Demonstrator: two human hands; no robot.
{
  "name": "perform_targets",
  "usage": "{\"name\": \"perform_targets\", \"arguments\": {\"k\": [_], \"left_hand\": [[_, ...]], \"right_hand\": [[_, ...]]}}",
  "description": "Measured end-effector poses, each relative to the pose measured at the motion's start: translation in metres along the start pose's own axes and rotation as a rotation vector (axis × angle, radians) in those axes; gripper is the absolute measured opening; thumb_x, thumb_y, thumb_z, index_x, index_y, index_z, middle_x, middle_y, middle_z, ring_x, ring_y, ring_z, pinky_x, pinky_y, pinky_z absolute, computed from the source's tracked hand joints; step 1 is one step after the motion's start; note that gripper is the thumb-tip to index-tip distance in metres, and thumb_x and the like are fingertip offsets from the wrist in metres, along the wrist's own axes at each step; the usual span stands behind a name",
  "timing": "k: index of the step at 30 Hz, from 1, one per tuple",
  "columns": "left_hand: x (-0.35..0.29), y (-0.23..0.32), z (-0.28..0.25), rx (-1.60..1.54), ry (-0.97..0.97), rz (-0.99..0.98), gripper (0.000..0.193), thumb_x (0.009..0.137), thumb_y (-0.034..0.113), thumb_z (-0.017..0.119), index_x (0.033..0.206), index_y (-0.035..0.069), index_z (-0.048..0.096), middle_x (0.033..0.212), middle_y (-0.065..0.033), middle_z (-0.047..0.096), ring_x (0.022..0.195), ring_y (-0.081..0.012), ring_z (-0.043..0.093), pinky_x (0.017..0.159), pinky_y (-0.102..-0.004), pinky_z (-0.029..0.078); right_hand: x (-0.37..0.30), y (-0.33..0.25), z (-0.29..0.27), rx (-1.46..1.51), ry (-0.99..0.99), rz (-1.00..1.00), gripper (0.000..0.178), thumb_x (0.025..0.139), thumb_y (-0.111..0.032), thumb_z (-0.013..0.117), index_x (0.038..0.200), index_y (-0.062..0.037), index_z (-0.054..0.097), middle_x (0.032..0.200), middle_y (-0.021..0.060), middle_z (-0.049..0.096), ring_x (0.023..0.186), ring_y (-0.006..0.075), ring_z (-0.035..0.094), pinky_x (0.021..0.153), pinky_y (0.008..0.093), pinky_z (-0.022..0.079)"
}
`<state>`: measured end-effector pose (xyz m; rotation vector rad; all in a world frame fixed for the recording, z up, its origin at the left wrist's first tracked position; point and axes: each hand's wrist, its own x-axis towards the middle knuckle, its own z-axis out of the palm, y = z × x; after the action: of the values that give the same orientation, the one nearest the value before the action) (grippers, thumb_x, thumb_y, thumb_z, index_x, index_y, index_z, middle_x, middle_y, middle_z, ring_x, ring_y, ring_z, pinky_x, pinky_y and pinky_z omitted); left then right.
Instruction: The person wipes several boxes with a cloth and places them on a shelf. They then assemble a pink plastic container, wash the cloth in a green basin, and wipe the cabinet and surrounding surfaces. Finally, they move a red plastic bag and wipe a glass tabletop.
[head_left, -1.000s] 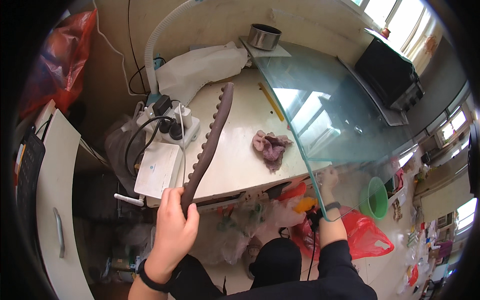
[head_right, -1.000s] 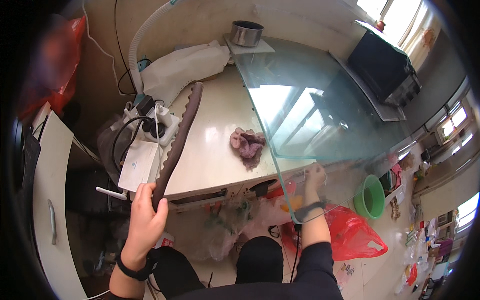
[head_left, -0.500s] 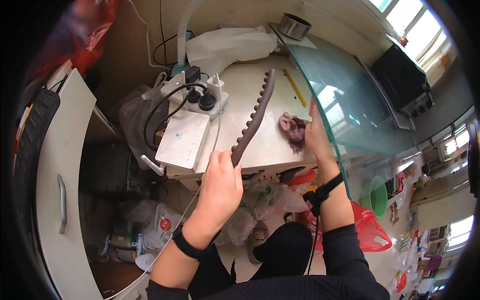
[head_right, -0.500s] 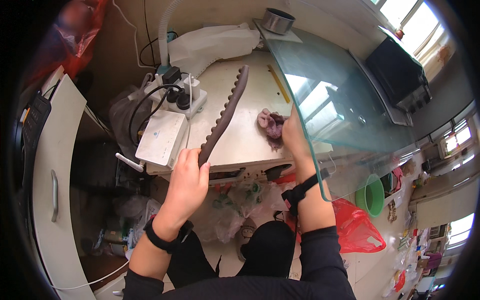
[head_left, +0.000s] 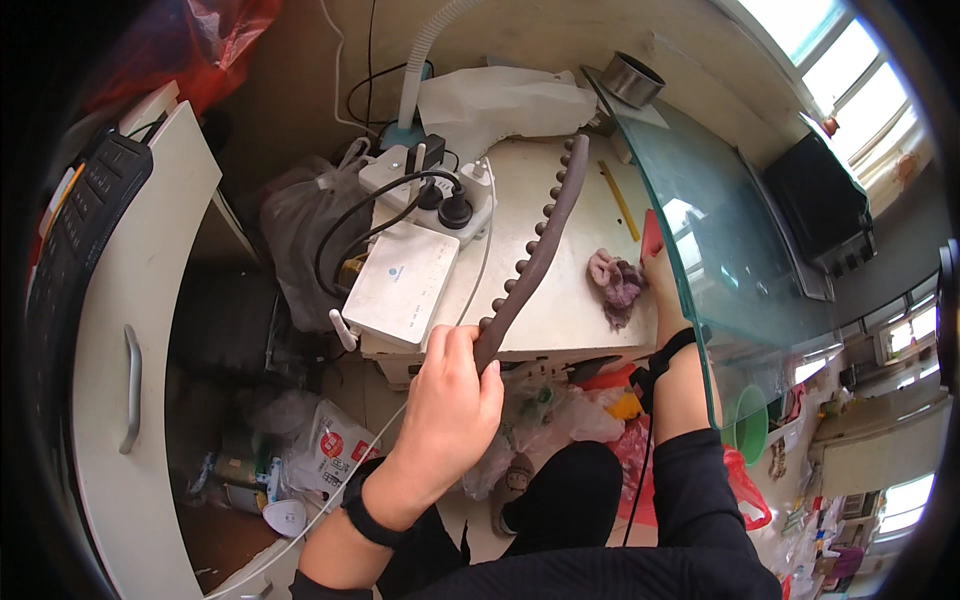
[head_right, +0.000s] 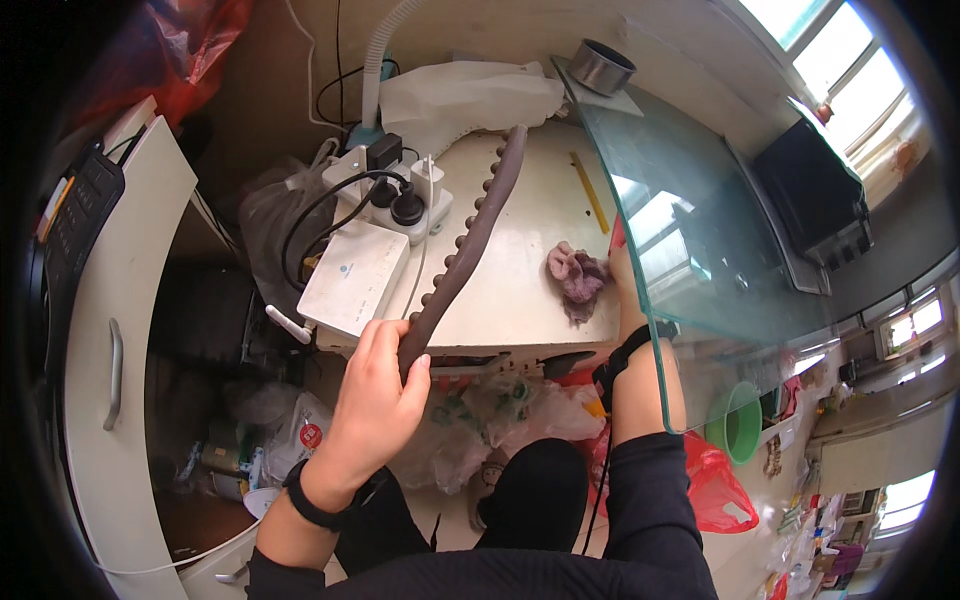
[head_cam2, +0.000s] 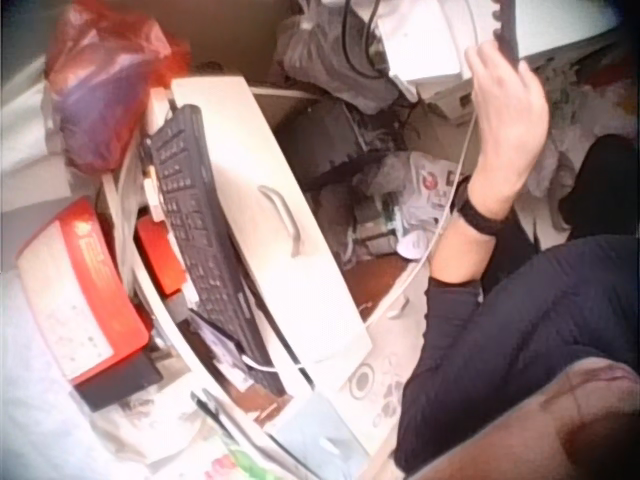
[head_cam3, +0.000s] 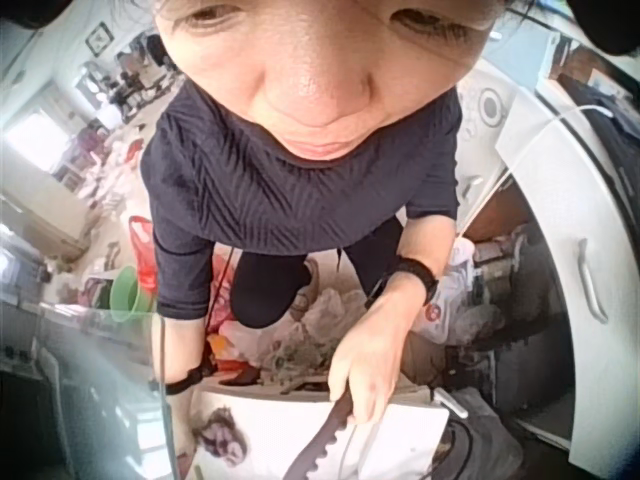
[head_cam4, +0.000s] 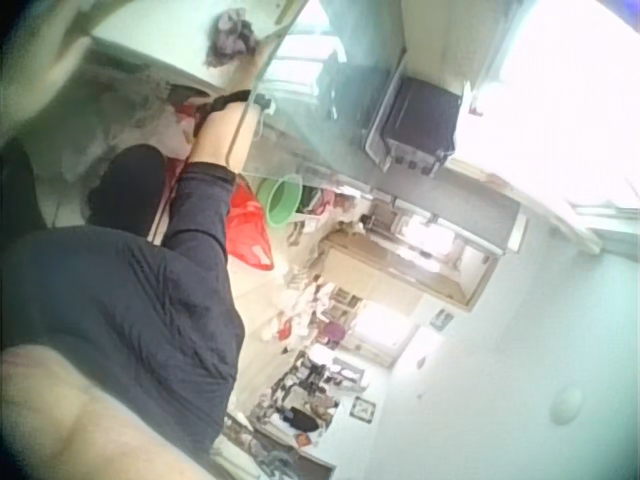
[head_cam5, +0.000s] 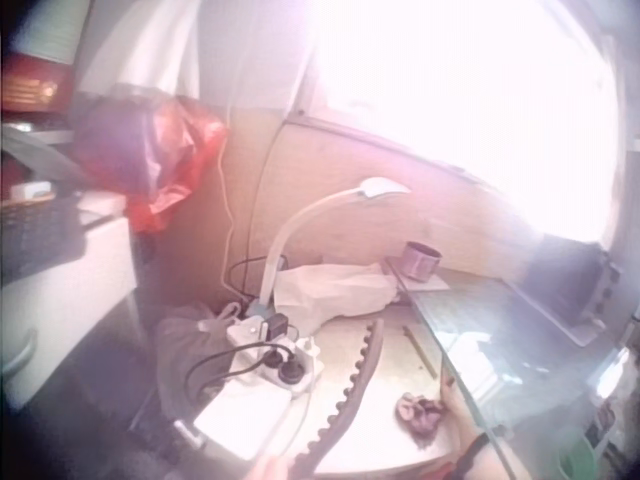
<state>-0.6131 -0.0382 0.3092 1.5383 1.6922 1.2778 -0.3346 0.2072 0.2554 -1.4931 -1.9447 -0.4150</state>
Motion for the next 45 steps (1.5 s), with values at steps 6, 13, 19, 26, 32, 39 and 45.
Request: {"name": "perform_targets", "arguments": {"k": [6,13,19,26,32,39,45], "left_hand": [[0.002,-0.001,0.01,-0.169,0.037,-0.106,0.027,0.084,0.007,0.06,0.105,-0.006,0.049,0.085,-0.0132,0.059,0.069,-0.0215,0.058,0.067,-0.0341,0.047],[0.015,0.002,0.032,-0.418,-0.048,-0.264,0.032,0.083,0.014,0.07,0.101,-0.004,0.05,0.077,-0.0083,0.064,0.064,-0.013,0.06,0.058,-0.0289,0.049],[0.02,0.001,0.059,-0.593,-0.044,-0.282,0.036,0.079,0.018,0.076,0.094,-0.001,0.051,0.076,-0.006,0.063,0.056,-0.0091,0.057,0.045,-0.0242,0.045],[0.028,-0.022,0.065,-0.439,0.041,-0.287,0.026,0.078,0.01,0.072,0.091,-0.001,0.051,0.067,-0.0075,0.058,0.053,-0.0143,0.059,0.045,-0.0282,0.046],[0.038,-0.042,0.062,-0.111,0.07,-0.132,0.027,0.079,0.01,0.071,0.095,-0.004,0.053,0.075,-0.0174,0.065,0.069,-0.0324,0.065,0.065,-0.0402,0.051],[0.028,-0.043,0.067,0.175,0.246,0.175,0.031,0.077,0.005,0.072,0.098,-0.005,0.051,0.095,-0.0229,0.058,0.089,-0.0406,0.058,0.079,-0.0447,0.046],[0.032,-0.042,0.068,-0.025,0.199,0.018,0.028,0.077,0.003,0.07,0.097,-0.001,0.051,0.085,-0.021,0.065,0.081,-0.041,0.063,0.07,-0.0458,0.048]], "right_hand": [[-0.01,0.005,-0.002,0.577,0.086,0.404,0.025,0.088,-0.001,0.061,0.111,-0.0072,0.054,0.104,0.0062,0.058,0.089,0.0189,0.06,0.075,0.027,0.05],[-0.049,-0.045,-0.033,1.705,-0.012,0.907,0.026,0.088,0.0,0.063,0.11,-0.0079,0.053,0.102,0.004,0.058,0.086,0.0148,0.061,0.073,0.024,0.052],[-0.097,-0.123,-0.071,1.675,-0.17,0.709,0.031,0.087,0.002,0.063,0.112,-0.0059,0.047,0.107,0.0049,0.054,0.095,0.0136,0.057,0.085,0.0257,0.049],[-0.083,-0.099,-0.065,0.862,-0.144,0.307,0.022,0.094,-0.017,0.058,0.11,-0.0029,0.052,0.105,0.0108,0.05,0.097,0.0212,0.053,0.085,0.0329,0.045],[-0.053,-0.061,-0.035,0.137,-0.103,-0.138,0.035,0.083,-0.014,0.066,0.117,-0.0102,0.059,0.114,0.0172,0.055,0.103,0.0358,0.052,0.092,0.0454,0.042],[-0.038,-0.084,-0.026,0.661,0.067,0.144,0.037,0.08,-0.006,0.066,0.116,-0.0084,0.059,0.106,0.0181,0.061,0.097,0.0351,0.057,0.088,0.0412,0.045],[-0.018,-0.132,-0.004,0.627,-0.036,-0.155,0.033,0.078,-0.002,0.064,0.111,-0.0065,0.062,0.105,0.0134,0.063,0.098,0.0342,0.057,0.091,0.0411,0.044]]}}
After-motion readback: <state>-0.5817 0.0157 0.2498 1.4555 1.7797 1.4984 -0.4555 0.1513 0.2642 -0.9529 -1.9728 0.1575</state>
